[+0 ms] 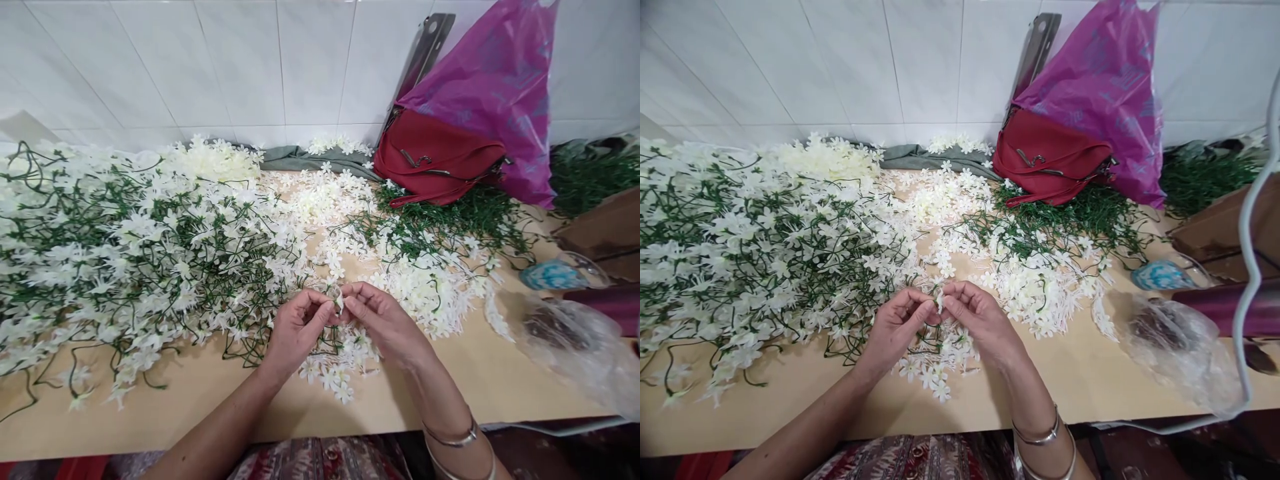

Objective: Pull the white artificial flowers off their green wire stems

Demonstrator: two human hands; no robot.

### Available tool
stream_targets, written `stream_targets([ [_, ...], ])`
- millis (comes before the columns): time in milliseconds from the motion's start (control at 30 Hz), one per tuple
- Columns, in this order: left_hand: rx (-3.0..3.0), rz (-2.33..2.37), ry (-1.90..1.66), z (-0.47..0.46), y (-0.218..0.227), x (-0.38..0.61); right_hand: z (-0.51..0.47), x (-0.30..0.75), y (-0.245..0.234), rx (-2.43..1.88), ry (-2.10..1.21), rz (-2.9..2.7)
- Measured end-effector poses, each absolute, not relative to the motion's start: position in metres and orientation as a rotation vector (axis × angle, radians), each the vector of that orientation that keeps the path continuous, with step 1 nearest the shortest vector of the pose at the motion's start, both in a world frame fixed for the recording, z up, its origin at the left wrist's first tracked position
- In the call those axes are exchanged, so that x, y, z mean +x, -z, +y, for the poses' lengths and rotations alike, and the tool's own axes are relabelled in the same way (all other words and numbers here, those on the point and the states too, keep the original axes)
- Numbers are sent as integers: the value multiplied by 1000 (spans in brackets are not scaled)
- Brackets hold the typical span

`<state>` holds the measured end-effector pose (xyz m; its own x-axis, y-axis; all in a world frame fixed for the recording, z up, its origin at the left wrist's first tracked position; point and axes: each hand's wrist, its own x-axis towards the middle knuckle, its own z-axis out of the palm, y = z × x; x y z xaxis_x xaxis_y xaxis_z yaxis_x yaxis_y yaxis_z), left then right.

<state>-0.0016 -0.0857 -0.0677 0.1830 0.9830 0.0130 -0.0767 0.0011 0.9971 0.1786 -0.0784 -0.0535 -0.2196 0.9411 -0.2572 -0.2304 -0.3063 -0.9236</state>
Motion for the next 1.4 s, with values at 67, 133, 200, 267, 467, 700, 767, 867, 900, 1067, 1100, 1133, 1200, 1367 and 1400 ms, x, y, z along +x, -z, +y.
stream_targets([
  [67, 1235, 1002, -1109, -86, 68, -1, -78, 178, 56, -1117, -1671, -987],
  [133, 1227, 998, -1103, -86, 68, 0, -77, 176, 57, -1123, -1650, -981],
  [200, 1231, 1009, -1091, -86, 68, 0, -76, 174, 58, -1125, -1634, -973],
  [267, 1246, 1015, -1081, -86, 67, -1, -76, 173, 57, -1125, -1630, -972],
  [467, 1267, 967, -1082, -84, 66, -1, -74, 175, 56, -1132, -1664, -1021],
  [700, 1283, 989, -1073, -83, 69, -1, -75, 172, 55, -1148, -1649, -1041],
  [767, 1273, 990, -1073, -83, 69, -2, -76, 171, 55, -1141, -1642, -1028],
  [867, 1245, 995, -1063, -84, 70, -2, -76, 171, 56, -1136, -1646, -1021],
  [900, 1239, 997, -1059, -84, 71, -2, -75, 171, 56, -1138, -1647, -1023],
  [1067, 1246, 1007, -1060, -83, 72, -2, -72, 170, 55, -1132, -1658, -1024],
  [1100, 1248, 1010, -1062, -83, 73, -2, -72, 170, 55, -1127, -1661, -1020],
  [1133, 1250, 1010, -1062, -83, 73, -1, -72, 170, 56, -1124, -1662, -1013],
  [1200, 1261, 1009, -1057, -82, 74, -1, -72, 170, 57, -1115, -1668, -994],
  [1367, 1274, 979, -1099, -85, 65, 1, -76, 171, 54, -1086, -1665, -945],
  [1400, 1286, 973, -1128, -86, 60, 1, -77, 171, 52, -1080, -1650, -931],
])
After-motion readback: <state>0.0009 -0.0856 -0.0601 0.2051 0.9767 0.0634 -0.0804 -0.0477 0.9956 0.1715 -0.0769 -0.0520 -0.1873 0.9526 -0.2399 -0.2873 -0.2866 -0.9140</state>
